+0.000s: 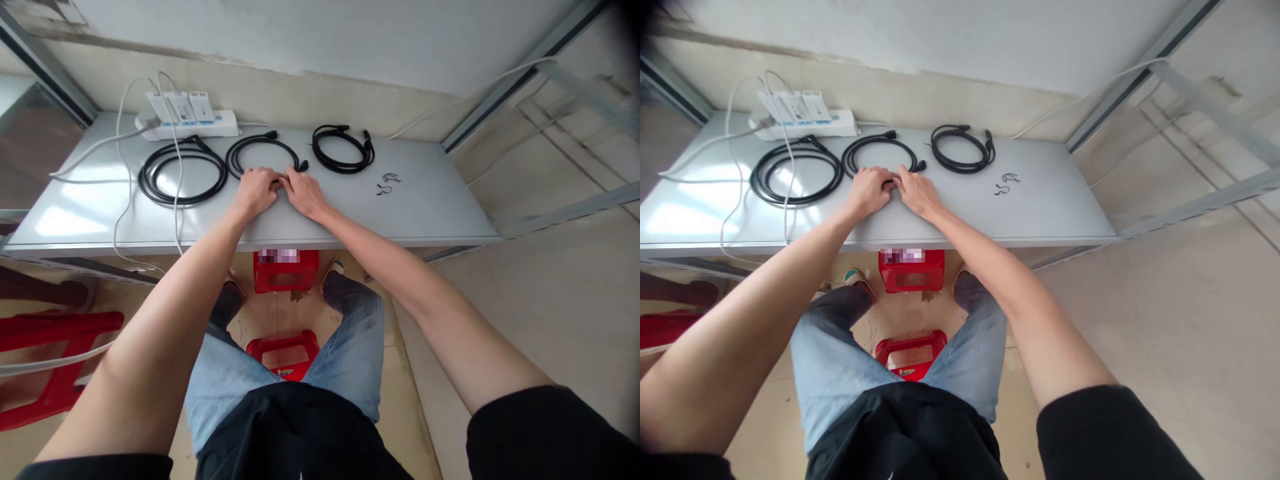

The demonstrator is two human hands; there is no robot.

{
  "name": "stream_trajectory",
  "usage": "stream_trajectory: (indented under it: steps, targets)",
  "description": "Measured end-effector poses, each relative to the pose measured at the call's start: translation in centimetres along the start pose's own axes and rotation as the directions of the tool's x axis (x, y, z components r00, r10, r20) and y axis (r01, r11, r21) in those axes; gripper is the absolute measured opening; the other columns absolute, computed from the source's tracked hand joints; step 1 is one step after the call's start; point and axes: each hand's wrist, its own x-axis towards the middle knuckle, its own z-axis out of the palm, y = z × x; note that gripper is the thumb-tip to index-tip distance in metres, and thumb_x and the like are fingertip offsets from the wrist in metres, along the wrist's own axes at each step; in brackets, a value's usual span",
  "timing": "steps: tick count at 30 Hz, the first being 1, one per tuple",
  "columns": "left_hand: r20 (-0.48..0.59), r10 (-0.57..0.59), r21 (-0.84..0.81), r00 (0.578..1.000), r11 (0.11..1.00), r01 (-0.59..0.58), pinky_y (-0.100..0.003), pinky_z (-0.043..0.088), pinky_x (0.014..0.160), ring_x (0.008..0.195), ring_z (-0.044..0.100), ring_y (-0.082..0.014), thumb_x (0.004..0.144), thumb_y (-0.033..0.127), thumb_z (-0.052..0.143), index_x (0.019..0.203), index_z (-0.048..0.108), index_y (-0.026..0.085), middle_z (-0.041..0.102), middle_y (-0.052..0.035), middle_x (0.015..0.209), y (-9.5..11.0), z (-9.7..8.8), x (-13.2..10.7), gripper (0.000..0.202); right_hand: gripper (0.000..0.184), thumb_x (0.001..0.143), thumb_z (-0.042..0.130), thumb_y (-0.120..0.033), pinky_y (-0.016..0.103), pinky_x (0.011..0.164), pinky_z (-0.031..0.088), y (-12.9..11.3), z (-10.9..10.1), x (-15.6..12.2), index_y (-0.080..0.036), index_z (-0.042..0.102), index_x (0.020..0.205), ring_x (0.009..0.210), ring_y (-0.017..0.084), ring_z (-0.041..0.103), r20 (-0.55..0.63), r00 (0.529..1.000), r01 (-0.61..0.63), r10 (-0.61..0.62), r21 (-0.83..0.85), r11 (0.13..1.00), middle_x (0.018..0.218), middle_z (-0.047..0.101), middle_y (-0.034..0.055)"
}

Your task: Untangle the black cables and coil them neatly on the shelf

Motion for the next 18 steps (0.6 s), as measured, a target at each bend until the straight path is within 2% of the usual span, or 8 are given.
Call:
stream_trajectory:
  steps: [6, 12, 14, 18]
  targets:
    - [0.014, -0.004, 0.02, 1.0, 1.0, 0.004, -0.052, 0.044, 0.104, 0.124, 0.066, -0.0393, 0.098, 0.029, 0.054, 0.126, 0.082, 0.026, 0.078, -0.0142, 0.114, 0.1, -0.2, 0.0, 0.04, 0.028, 0.112, 0.049, -0.042, 0.037, 0.089, 0.05, 0.6, 0.2, 0.5, -0.022, 0.067, 0.109, 0.098, 0.027, 0.067, -0.026, 0.998, -0.055, 0.058, 0.119, 0.991, 0.094, 0.073, 0.0069]
    - [0.022, -0.013, 0.025, 1.0, 1.0, 0.013, -0.053, 0.045, 0.104, 0.123, 0.065, -0.0403, 0.097, 0.03, 0.055, 0.128, 0.081, 0.028, 0.078, -0.0138, 0.113, 0.2, -0.3, -0.1, 0.041, 0.023, 0.105, 0.061, -0.042, 0.035, 0.084, 0.052, 1.0, 0.5, 1.2, -0.022, 0.064, 0.094, 0.088, 0.023, 0.066, -0.026, 0.995, -0.086, 0.099, 0.308, 0.947, 0.083, 0.068, 0.0032]
    - [0.028, -0.02, 0.029, 0.999, 0.999, 0.019, -0.052, 0.044, 0.104, 0.123, 0.065, -0.0398, 0.098, 0.03, 0.054, 0.128, 0.081, 0.028, 0.078, -0.0134, 0.114, 0.2, -0.2, 0.0, 0.041, 0.026, 0.103, 0.066, -0.043, 0.032, 0.08, 0.052, 1.1, 0.2, 1.4, -0.023, 0.061, 0.087, 0.083, 0.021, 0.065, 0.013, 0.992, -0.12, 0.126, 0.41, 0.904, 0.076, 0.066, 0.0012]
    - [0.04, -0.015, 0.027, 0.999, 1.0, 0.014, -0.052, 0.043, 0.104, 0.123, 0.064, -0.0393, 0.099, 0.03, 0.052, 0.127, 0.081, 0.028, 0.077, -0.0135, 0.113, 0.1, -0.2, 0.0, 0.04, 0.036, 0.097, 0.079, -0.044, 0.025, 0.071, 0.051, 0.5, -1.3, 1.5, -0.025, 0.054, 0.078, 0.071, 0.016, 0.063, 0.169, 0.975, -0.216, 0.143, 0.595, 0.774, 0.063, 0.061, -0.0035]
